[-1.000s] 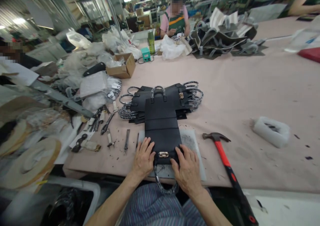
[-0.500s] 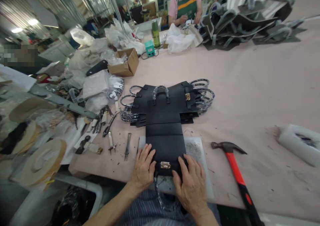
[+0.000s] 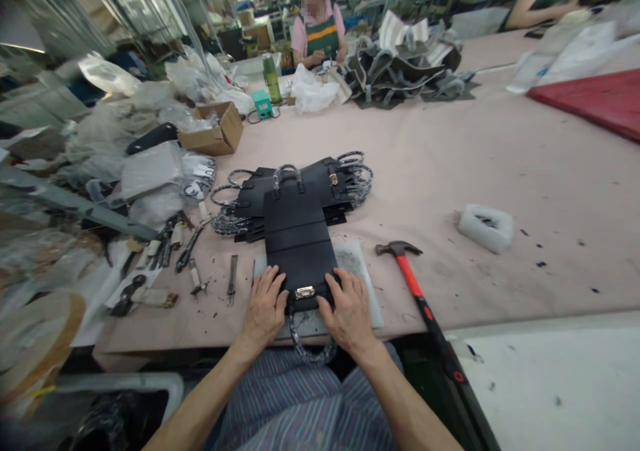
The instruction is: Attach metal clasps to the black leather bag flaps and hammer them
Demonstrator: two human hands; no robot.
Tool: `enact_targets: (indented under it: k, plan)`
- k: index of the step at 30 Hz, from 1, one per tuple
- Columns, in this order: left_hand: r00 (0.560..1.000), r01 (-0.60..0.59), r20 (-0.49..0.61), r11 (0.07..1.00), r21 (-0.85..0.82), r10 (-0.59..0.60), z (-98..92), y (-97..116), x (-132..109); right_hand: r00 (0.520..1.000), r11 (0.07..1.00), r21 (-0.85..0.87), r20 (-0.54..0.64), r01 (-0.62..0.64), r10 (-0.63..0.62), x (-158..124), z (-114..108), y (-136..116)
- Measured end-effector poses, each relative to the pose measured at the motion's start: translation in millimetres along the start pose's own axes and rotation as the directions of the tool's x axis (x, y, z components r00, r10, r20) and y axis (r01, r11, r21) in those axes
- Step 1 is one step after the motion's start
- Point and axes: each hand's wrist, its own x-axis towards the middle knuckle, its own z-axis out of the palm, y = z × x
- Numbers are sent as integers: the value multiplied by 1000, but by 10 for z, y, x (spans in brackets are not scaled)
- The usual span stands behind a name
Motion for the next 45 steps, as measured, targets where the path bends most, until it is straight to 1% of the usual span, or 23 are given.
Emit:
enact_targets:
  k: [4, 9, 12, 13, 15, 17, 18, 19, 20, 21, 22, 24, 25, 26, 29, 33, 36, 39, 43, 45]
  plan:
    - [1000, -8, -23, 999, -42, 7, 22, -28, 18, 1000, 1000, -12, 12, -14, 14, 22, -33, -30]
    - [999, 12, -35, 995, -96, -15, -12, 25, 8, 1000, 998, -55, 9, 19, -19, -44, -32, -43]
    - [996, 43, -64, 979, -200, -57, -69, -16, 7, 1000, 997, -70, -6, 29, -29, -58, 2, -10]
    - [993, 60, -79, 967, -248, -82, -109, -70, 6, 999, 997, -70, -6, 34, -35, -55, 14, 3]
    - [981, 118, -113, 942, -314, -160, -233, -247, 3, 999, 997, -69, -7, 40, -41, -44, 31, 19]
    - [949, 229, -143, 926, -299, -281, -411, -493, 15, 999, 997, -68, -4, 40, -40, -33, 36, 19]
    - [924, 306, -150, 916, -260, -351, -508, -626, 33, 999, 997, -68, -1, 38, -38, -29, 35, 16]
    - [896, 389, -139, 898, -206, -421, -602, -755, 63, 999, 997, -69, 2, 33, -33, -25, 34, 10]
    - [872, 466, -98, 874, -140, -480, -685, -871, 104, 1000, 997, -70, 4, 27, -27, -21, 32, 4]
    - [850, 524, -24, 849, -65, -526, -753, -968, 154, 1000, 997, -71, 5, 20, -19, -18, 29, -1]
    - [829, 556, 69, 831, 12, -555, -801, -1042, 211, 1000, 997, -72, 6, 12, -12, -15, 26, -6]
    - [779, 558, 243, 816, 151, -578, -837, -1122, 327, 1000, 997, -73, 9, 1, 0, -10, 19, -14]
    - [758, 544, 296, 813, 207, -582, -830, -1136, 380, 1000, 997, -72, 13, -1, 2, -7, 15, -17]
    - [743, 531, 318, 808, 256, -589, -812, -1140, 424, 1000, 998, -71, 17, -1, 2, -4, 11, -20]
    - [725, 500, 337, 796, 341, -600, -739, -1158, 505, 1000, 998, -58, 17, 5, -4, 3, 6, -27]
    - [704, 495, 381, 799, 340, -599, -693, -1259, 518, 1000, 1000, -27, -4, 5, -5, -2, 13, -32]
    - [711, 493, 380, 805, 329, -591, -702, -1309, 504, 1000, 1000, -28, 8, -12, 12, -9, 5, -45]
    - [717, 508, 365, 804, 310, -593, -703, -1306, 485, 1000, 999, -41, 14, -21, 21, -5, -15, -63]
    - [730, 519, 345, 807, 281, -589, -673, -1304, 455, 1000, 998, -55, 11, -9, 10, 12, -35, -73]
    - [734, 530, 340, 809, 252, -587, -691, -1329, 442, 1000, 999, -53, 10, 7, -6, 16, -39, -71]
